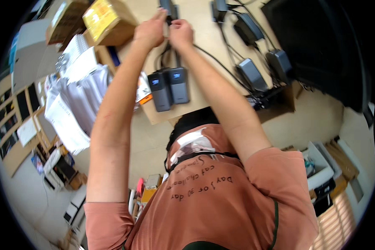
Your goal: The person takes power banks from a cardboard box, checks the digital display on each by pressing a button, and places them onto a table to connect them to charging cables.
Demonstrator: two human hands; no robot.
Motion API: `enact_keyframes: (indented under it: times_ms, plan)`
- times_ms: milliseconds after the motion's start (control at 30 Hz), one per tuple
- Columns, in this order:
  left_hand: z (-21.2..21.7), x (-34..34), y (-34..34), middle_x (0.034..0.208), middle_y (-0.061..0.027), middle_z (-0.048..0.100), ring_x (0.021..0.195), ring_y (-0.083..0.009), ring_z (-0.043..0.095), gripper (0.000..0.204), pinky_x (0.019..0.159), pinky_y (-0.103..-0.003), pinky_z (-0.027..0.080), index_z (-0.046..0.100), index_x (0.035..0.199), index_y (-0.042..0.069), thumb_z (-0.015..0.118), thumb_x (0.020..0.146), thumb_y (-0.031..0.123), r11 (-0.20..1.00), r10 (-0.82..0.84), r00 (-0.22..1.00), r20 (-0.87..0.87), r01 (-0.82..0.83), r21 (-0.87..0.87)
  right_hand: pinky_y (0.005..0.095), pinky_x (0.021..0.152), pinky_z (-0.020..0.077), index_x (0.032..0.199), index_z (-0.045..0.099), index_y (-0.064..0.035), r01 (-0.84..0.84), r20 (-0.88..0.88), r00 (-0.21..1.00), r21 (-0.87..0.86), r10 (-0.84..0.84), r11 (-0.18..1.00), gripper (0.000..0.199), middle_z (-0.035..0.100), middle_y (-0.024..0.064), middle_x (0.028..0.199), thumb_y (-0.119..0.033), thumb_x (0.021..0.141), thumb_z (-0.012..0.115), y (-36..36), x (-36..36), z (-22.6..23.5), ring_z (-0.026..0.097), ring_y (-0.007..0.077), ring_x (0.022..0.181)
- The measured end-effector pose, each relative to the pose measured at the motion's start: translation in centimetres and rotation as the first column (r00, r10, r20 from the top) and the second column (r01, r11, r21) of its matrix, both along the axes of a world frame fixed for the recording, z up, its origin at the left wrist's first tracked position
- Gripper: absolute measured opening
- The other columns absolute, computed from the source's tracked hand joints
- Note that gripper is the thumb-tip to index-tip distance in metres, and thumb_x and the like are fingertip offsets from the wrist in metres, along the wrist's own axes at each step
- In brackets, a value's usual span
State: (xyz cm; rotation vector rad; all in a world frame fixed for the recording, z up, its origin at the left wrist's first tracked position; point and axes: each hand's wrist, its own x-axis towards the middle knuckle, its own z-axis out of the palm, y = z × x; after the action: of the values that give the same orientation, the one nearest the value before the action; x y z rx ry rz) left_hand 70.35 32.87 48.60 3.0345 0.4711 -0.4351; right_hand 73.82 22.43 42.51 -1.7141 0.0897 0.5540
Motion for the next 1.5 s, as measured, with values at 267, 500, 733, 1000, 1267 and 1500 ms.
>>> enact_keyframes:
  times_ms: [267, 500, 733, 1000, 1267, 1500]
  plan:
    - [-0.4, 0.7, 2.0, 0.158, -0.0067, 0.034, 0.129, -0.0330, 0.052, 0.078, 0.104, -0.042, 0.047, 0.032, 0.152, 0.011, 0.056, 0.078, 0.007, 0.993, -0.121, 0.992, -0.046, 0.121, -0.002, 0.0374, 0.064, 0.0505, 0.095, 0.063, -0.0040, -0.182, 0.149, 0.979, 0.328, 0.140, 0.927, 0.010, 0.066, 0.0132, 0.078, -0.012, 0.091, 0.058, -15.2, -13.7, 8.6, 0.066, 0.0284, 0.069]
    - [-2.0, 1.9, 3.4, 0.157, -0.0112, 0.035, 0.134, -0.0326, 0.047, 0.075, 0.109, -0.041, 0.043, 0.036, 0.151, 0.008, 0.050, 0.077, 0.005, 0.986, -0.160, 0.987, -0.026, 0.161, 0.046, 0.0407, 0.067, 0.0518, 0.099, 0.067, -0.0066, -0.426, 0.022, 0.901, -0.131, 0.432, 0.895, 0.015, 0.068, 0.0134, 0.082, -0.016, 0.090, 0.059, -33.7, -19.7, 5.0, 0.066, 0.0322, 0.074]
    - [-2.3, 0.4, 5.4, 0.141, -0.0196, 0.054, 0.126, -0.0317, 0.055, 0.060, 0.105, -0.035, 0.043, 0.043, 0.147, 0.007, 0.052, 0.088, 0.008, 0.985, -0.062, 0.972, 0.227, 0.097, -0.144, 0.0354, 0.068, 0.0532, 0.105, 0.065, -0.0053, -0.258, -0.164, 0.961, -0.238, 0.223, 0.936, 0.020, 0.071, 0.0123, 0.083, -0.017, 0.089, 0.059, -49.2, -19.8, -5.8, 0.069, 0.0267, 0.072]
    - [-1.4, -12.5, -30.2, 0.102, -0.0086, 0.070, 0.091, -0.0141, 0.064, 0.019, 0.084, -0.024, 0.049, 0.067, 0.108, -0.001, 0.053, 0.094, 0.001, 0.884, 0.349, 0.574, 0.741, 0.062, -0.463, 0.0348, 0.074, 0.0553, 0.103, 0.066, -0.0052, -0.327, -0.421, 0.905, -0.588, 0.065, 0.740, 0.019, 0.071, 0.0109, 0.084, -0.017, 0.089, 0.061, -71.6, -23.4, -23.0, 0.070, 0.0234, 0.081]
    - [-18.1, -25.9, -61.6, 0.102, -0.0147, 0.067, 0.088, -0.0288, 0.067, 0.025, 0.080, -0.037, 0.053, 0.064, 0.112, 0.003, 0.060, 0.087, 0.004, 0.437, 0.069, 0.937, -0.343, -0.337, -0.834, 0.0457, 0.077, 0.0538, 0.101, 0.067, -0.0147, -0.305, -0.241, 0.950, -0.571, 0.200, 0.762, 0.017, 0.071, 0.0144, 0.092, -0.023, 0.088, 0.061, -76.4, -15.3, -25.6, 0.068, 0.0361, 0.089]
    - [-35.5, -20.1, -72.2, 0.097, -0.0126, 0.067, 0.085, -0.0340, 0.067, 0.018, 0.075, -0.043, 0.054, 0.064, 0.104, 0.008, 0.059, 0.087, 0.011, 0.479, 0.017, 0.963, -0.269, -0.244, -0.843, 0.0447, 0.079, 0.0537, 0.105, 0.065, -0.0120, -0.337, -0.076, 0.929, -0.581, 0.363, 0.741, 0.021, 0.070, 0.0112, 0.093, -0.021, 0.086, 0.065, -74.3, -5.2, -37.6, 0.067, 0.0327, 0.091]
